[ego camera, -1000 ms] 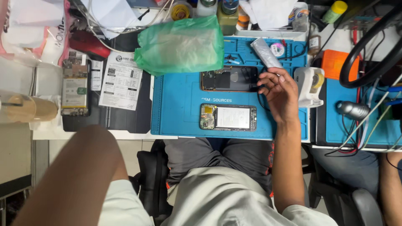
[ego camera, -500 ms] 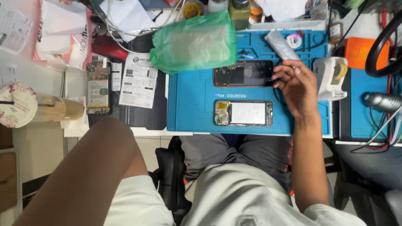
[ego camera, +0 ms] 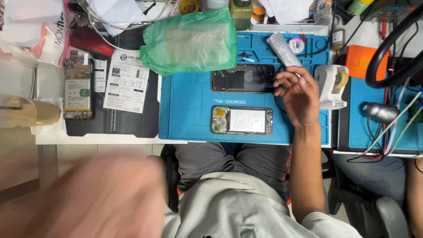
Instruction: The person works at a repair bench with a disassembled smartphone. They lift the phone's rear assembly and inspect the internals, then unbox a new replacement battery from bubble wrap and a red pouch, peel its packaging, and position the new battery into the phone body, pressing it in place.
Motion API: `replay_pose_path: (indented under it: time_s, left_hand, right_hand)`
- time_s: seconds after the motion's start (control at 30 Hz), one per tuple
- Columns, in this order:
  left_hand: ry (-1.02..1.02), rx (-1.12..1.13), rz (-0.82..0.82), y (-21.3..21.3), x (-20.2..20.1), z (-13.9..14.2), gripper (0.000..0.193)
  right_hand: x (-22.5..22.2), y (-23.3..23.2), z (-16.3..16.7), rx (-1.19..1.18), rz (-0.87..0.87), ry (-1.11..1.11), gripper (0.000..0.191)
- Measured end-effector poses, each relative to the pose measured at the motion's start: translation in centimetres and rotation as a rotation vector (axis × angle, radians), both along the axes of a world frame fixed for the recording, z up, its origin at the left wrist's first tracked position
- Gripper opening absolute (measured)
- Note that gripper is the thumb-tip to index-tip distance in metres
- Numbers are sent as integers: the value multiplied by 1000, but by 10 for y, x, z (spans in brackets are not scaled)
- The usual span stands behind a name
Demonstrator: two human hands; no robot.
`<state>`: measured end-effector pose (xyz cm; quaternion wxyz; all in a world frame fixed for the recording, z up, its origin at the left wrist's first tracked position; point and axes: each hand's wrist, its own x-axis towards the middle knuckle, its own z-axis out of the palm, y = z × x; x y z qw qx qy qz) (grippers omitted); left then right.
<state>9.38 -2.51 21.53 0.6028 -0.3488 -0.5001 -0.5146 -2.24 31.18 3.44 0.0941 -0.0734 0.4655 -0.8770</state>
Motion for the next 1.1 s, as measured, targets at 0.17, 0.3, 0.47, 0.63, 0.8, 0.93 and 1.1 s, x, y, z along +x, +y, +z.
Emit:
replay_pose_path:
  time_s: [0.17,0.3,0.47,0.63,0.8,0.93,1.1]
  left_hand:
    - [-866,510,-788,53,-61,-127,48]
    - [-1033,860,-1437,57,-84,-195,58]
    - [-1082,938,-1572,54,-87,-188,87]
    - [-1049,783,-1614,53,-83,-161,117]
    - [-1015,765,-1634,54,-85,-149,124]
    - [-1019,743,-1634,54,-85,-147,124]
    - [-1036,732,-1630,54,-85,-149,122]
  right_hand:
    - [8,-5,-8,-115,41,-36,41]
    - [17,-16,-11,-194,98,-56,47]
    - [22,-25,5,-296,191,-28,89]
    - [22,-33,28,-318,196,-69,112]
    - [25,-38,39,-326,200,-69,118]
    - [24,-38,40,-318,198,-65,119]
    - [22,-38,40,-301,184,-53,118]
